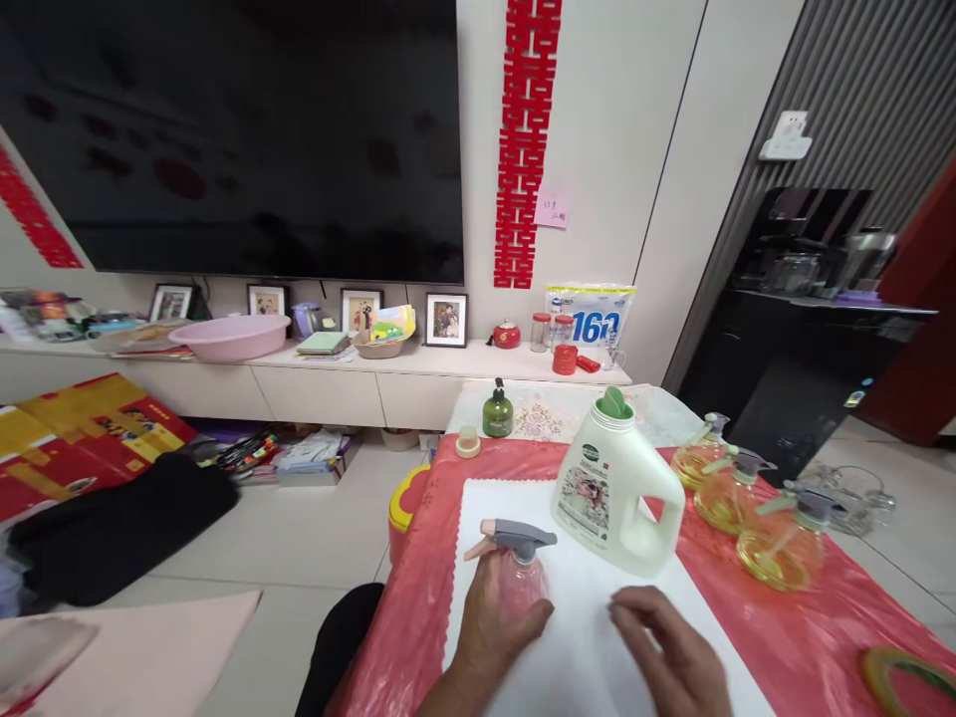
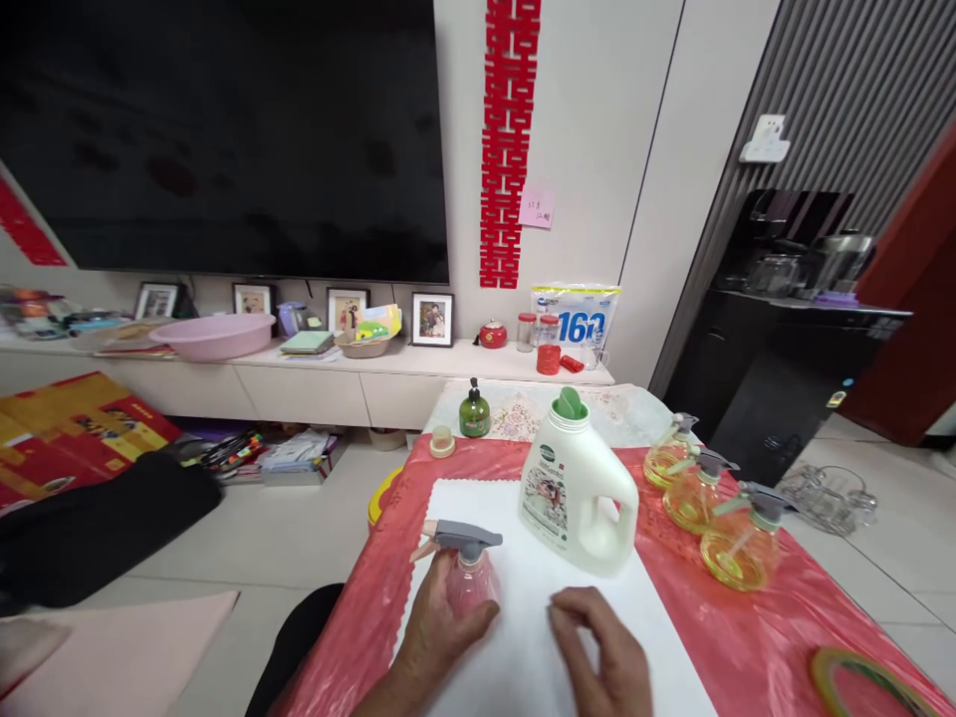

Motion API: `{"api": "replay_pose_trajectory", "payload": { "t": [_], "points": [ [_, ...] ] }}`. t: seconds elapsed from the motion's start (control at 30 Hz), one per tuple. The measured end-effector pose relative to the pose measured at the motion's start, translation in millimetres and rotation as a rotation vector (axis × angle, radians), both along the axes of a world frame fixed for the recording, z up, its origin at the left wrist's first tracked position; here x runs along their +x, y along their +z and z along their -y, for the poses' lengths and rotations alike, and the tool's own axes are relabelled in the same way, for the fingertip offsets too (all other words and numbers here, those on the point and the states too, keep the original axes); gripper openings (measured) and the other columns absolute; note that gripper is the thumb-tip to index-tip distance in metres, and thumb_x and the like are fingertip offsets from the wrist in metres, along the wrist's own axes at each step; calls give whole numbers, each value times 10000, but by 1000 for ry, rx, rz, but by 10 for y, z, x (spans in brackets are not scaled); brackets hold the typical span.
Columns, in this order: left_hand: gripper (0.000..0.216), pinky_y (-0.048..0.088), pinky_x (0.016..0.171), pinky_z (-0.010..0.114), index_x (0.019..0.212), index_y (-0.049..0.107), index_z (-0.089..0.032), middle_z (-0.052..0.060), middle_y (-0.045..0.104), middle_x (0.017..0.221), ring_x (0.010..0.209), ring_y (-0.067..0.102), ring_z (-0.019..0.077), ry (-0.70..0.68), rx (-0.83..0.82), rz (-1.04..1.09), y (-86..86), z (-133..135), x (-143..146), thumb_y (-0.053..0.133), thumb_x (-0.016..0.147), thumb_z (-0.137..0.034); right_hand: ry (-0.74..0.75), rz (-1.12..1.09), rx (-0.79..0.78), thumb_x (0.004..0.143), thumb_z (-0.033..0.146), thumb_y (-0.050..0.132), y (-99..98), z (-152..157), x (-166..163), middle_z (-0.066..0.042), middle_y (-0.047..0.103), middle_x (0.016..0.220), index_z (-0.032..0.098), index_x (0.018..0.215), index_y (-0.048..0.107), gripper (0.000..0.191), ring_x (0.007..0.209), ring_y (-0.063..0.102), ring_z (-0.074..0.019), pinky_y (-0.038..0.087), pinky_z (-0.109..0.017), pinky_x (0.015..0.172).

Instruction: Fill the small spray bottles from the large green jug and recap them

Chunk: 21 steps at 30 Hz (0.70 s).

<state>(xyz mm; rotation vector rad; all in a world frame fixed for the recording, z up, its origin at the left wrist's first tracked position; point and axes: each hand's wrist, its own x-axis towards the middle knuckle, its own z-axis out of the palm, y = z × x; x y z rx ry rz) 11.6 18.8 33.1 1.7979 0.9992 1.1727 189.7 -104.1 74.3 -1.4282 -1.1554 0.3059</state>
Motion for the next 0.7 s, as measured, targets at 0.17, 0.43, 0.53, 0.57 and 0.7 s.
{"api": "replay_pose_trajectory", "payload": {
  "t": [0.17, 0.43, 0.53, 0.57, 0.7],
  "points": [
    [613, 589, 1003, 524, 1252, 627, -239, 126, 729, 1209, 1128, 689, 372, -2, 89, -56, -114, 6, 17, 735, 670, -400, 118, 152, 90, 971, 496, 669, -15, -380, -491, -64, 667, 1162, 222, 1163, 731, 340, 1044, 675, -203, 592, -230, 883],
    [438, 566, 1029, 555, 1217, 627, -231, 145, 709, 1220, 1176, 662, 368, 35, 138, -71, 9, 80, 63, 659, 790, -325, 31, -33, 15, 883, 527, 753, -15, -710, -776, -55, 665, 1004, 170, 1017, 676, 389, 932, 666, -206, 559, -281, 821],
    [456, 575, 1000, 571, 1168, 623, -211, 157, 713, 1160, 1123, 680, 380, 28, 81, -70, -4, 85, 40, 714, 748, -366, 5, -49, -15, 864, 516, 762, -55, -781, -797, -65, 657, 1017, 160, 1035, 656, 409, 932, 647, -213, 534, -300, 811],
    [465, 578, 991, 574, 1159, 620, -205, 162, 714, 1141, 1108, 685, 382, 36, 61, -67, -9, 87, 33, 724, 739, -376, 5, -51, -19, 861, 520, 759, -63, -795, -800, -66, 655, 1018, 159, 1032, 653, 413, 932, 639, -213, 525, -302, 812],
    [418, 572, 988, 567, 1084, 631, -208, 144, 720, 1084, 1086, 686, 381, 54, 35, -47, 69, 105, 20, 742, 720, -383, 53, -46, -48, 866, 528, 753, -13, -786, -776, -63, 649, 1034, 166, 1030, 663, 408, 963, 610, -212, 489, -307, 853]
  ]
}}
